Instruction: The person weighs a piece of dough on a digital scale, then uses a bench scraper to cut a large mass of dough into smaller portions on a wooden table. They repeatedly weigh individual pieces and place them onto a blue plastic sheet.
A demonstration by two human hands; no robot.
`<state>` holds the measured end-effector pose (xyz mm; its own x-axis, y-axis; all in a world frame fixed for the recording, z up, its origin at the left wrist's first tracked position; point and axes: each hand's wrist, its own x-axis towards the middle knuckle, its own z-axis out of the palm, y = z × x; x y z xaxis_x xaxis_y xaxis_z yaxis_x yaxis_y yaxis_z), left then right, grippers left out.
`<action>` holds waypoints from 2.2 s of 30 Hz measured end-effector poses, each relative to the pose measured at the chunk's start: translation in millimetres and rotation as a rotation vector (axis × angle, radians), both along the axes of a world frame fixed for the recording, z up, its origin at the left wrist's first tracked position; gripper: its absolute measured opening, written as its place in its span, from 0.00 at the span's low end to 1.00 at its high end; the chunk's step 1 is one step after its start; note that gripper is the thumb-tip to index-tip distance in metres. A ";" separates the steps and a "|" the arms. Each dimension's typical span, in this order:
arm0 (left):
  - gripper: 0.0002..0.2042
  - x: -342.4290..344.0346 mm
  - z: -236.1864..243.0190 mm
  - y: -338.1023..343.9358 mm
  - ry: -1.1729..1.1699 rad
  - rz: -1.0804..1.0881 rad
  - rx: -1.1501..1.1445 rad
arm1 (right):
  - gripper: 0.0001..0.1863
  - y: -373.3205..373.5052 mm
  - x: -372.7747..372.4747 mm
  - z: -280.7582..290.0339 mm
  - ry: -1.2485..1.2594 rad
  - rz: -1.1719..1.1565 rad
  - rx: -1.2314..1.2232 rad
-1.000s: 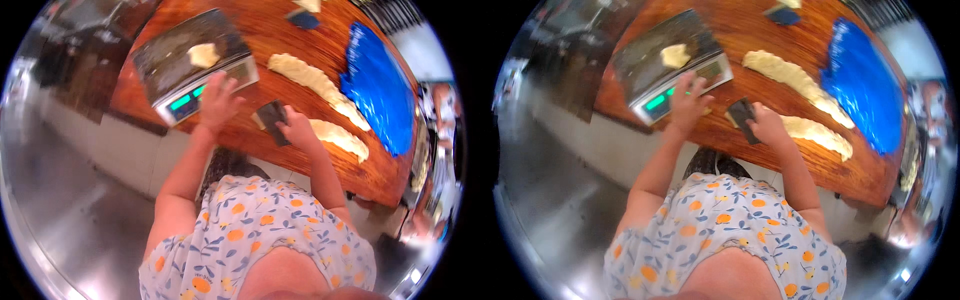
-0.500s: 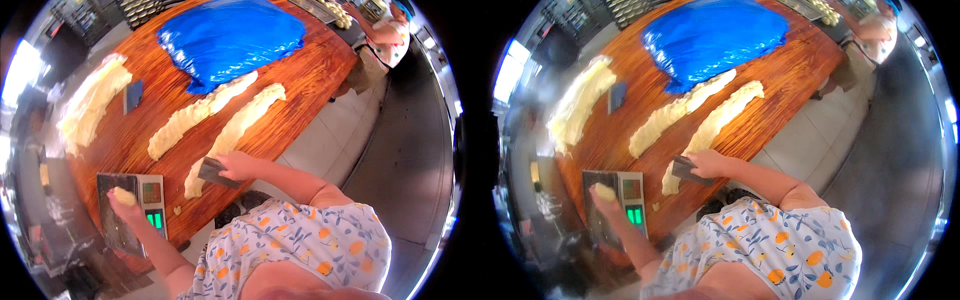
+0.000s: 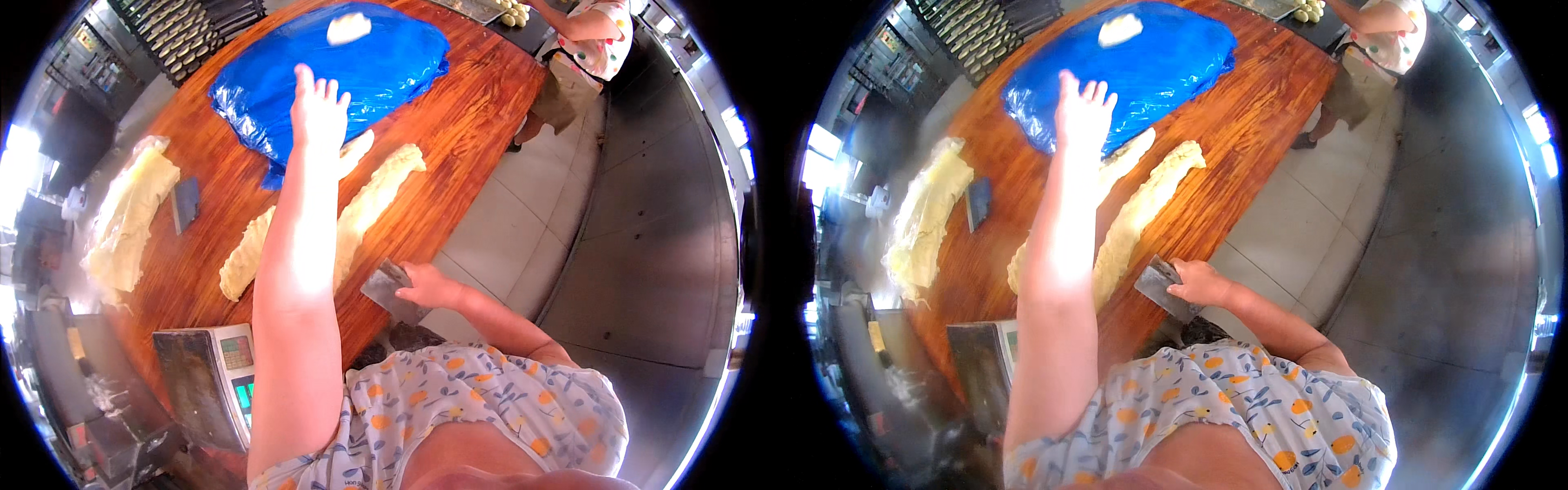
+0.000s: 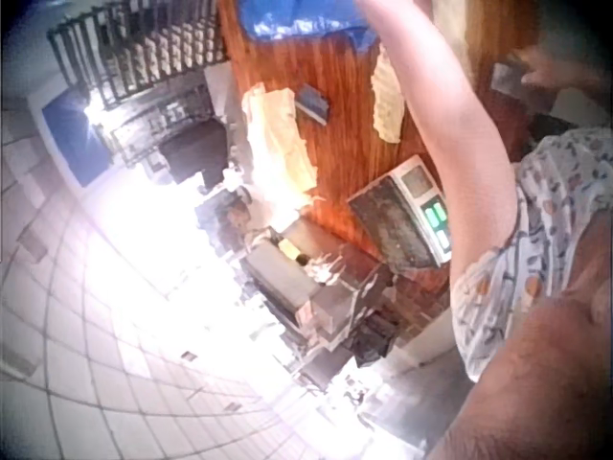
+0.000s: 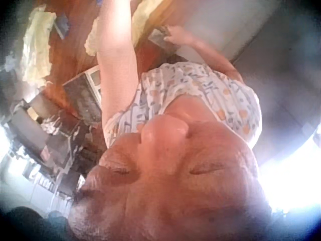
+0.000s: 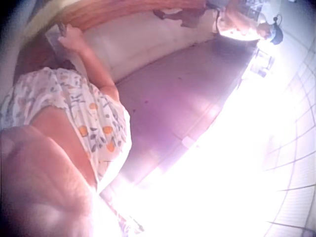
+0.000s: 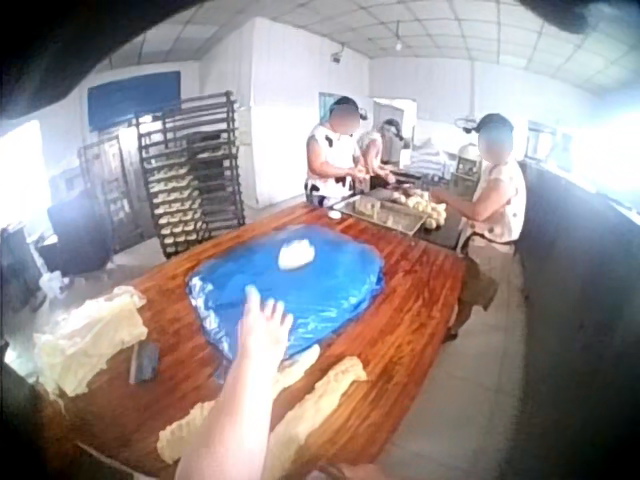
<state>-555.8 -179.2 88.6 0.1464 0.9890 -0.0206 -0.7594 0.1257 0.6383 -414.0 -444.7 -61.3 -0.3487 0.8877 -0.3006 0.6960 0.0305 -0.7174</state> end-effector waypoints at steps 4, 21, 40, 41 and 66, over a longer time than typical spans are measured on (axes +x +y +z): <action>0.31 -12.4 -28.0 -46.5 0.266 -0.115 0.044 | 0.30 1.2 5.6 -6.3 -0.012 -0.052 0.140; 0.42 -203.1 -219.0 -365.1 1.693 0.526 -0.185 | 0.17 39.7 -184.3 19.6 -0.052 0.453 0.309; 0.31 -201.6 -236.6 -364.3 1.641 0.706 -0.147 | 0.13 23.9 -283.7 -21.3 -0.294 0.697 0.360; 0.31 -204.1 -236.0 -370.3 1.617 0.680 -0.175 | 0.13 23.1 -281.6 -20.5 -0.296 0.702 0.360; 0.14 -222.5 -243.3 -438.7 1.649 1.032 -0.434 | 0.20 -11.5 -272.1 -5.5 -0.168 0.930 0.405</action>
